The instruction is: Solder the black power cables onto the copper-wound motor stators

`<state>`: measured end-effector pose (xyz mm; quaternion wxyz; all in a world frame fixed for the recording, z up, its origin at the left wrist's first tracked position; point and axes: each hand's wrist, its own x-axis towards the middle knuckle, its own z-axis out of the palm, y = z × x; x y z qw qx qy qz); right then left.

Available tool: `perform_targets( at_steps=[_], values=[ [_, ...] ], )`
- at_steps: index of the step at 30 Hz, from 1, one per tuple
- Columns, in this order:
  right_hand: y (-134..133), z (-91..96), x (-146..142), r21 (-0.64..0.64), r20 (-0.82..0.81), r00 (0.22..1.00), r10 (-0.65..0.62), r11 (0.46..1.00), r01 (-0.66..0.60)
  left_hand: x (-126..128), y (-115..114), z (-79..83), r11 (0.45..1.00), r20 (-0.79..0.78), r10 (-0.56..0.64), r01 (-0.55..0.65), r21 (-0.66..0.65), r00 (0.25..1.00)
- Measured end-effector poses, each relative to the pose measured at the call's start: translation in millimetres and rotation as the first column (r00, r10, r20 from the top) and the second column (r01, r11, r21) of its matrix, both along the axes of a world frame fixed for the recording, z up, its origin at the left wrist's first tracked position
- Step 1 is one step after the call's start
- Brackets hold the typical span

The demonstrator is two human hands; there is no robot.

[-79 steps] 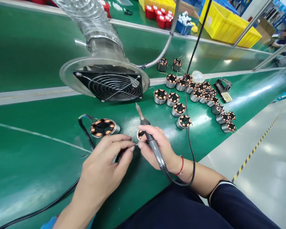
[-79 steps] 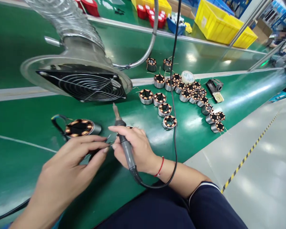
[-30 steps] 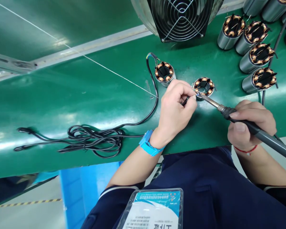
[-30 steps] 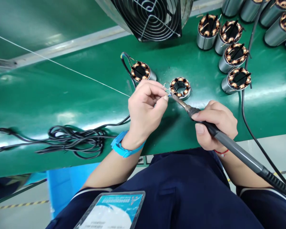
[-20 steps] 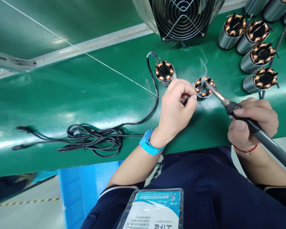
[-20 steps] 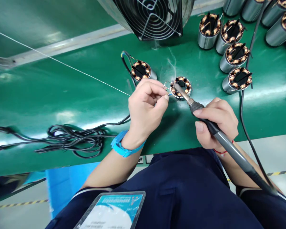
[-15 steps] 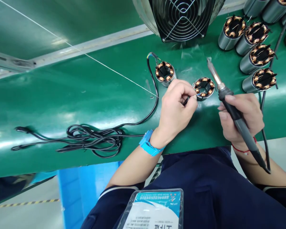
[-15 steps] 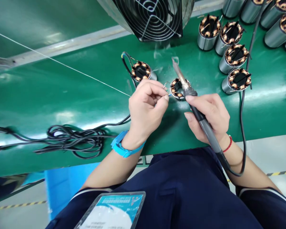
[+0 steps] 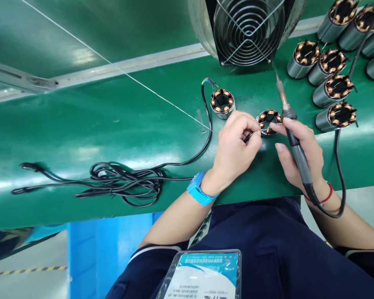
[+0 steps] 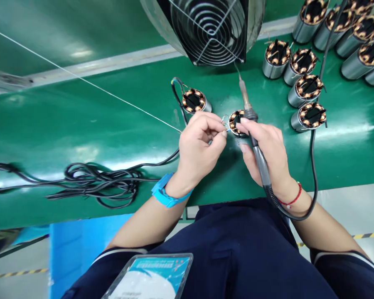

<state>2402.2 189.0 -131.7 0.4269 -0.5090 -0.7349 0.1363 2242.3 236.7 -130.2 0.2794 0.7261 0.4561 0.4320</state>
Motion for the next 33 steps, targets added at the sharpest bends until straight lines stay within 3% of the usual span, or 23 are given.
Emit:
perform_targets(
  at_steps=[3, 5, 9, 12, 14, 21, 28, 31, 33],
  values=[
    [8, 5.4, -1, -0.011, 0.033, 0.999, -0.031, 0.999, 0.031, -2, 0, 0.5, 0.998, 0.051, -0.025, 0.028, -0.053, 0.998],
    [17, 14.5, -2, -0.021, 0.112, 0.994, -0.010, 1.000, 0.012, -6, 0, 2.6, 0.984, 0.106, -0.024, 0.043, -0.172, 0.994],
    [40, 30.7, -7, -0.139, 0.292, 0.944, 0.154, 0.983, -0.117, -20, 10, 1.2, 0.888, 0.226, -0.086, 0.178, -0.425, 0.970],
    [53, 27.6, -8, -0.247, 0.383, 0.886, 0.261, 0.953, -0.174, -29, 25, -3.5, 0.862, 0.187, -0.321, 0.368, -0.348, 0.928],
    [56, 20.4, -8, -0.280, 0.412, 0.869, 0.273, 0.946, -0.164, -33, 31, -4.4, 0.843, 0.191, -0.377, 0.421, -0.334, 0.906],
    [51, 3.2, -6, -0.267, 0.364, 0.900, 0.242, 0.952, -0.148, -37, 34, -9.6, 0.851, 0.306, -0.151, 0.281, -0.443, 0.940],
    [49, 2.1, -3, -0.246, 0.366, 0.889, 0.274, 0.950, -0.192, -33, 31, -22.2, 0.823, 0.213, -0.083, 0.187, -0.537, 0.974],
    [48, 1.9, -1, -0.157, 0.324, 0.909, 0.263, 0.962, -0.223, -29, 29, -15.5, 0.796, 0.224, -0.055, 0.178, -0.578, 0.973],
    [45, 2.5, -2, -0.089, 0.269, 0.927, 0.260, 0.965, -0.245, -26, 26, -4.4, 0.745, 0.230, -0.045, 0.186, -0.641, 0.972]
  ],
)
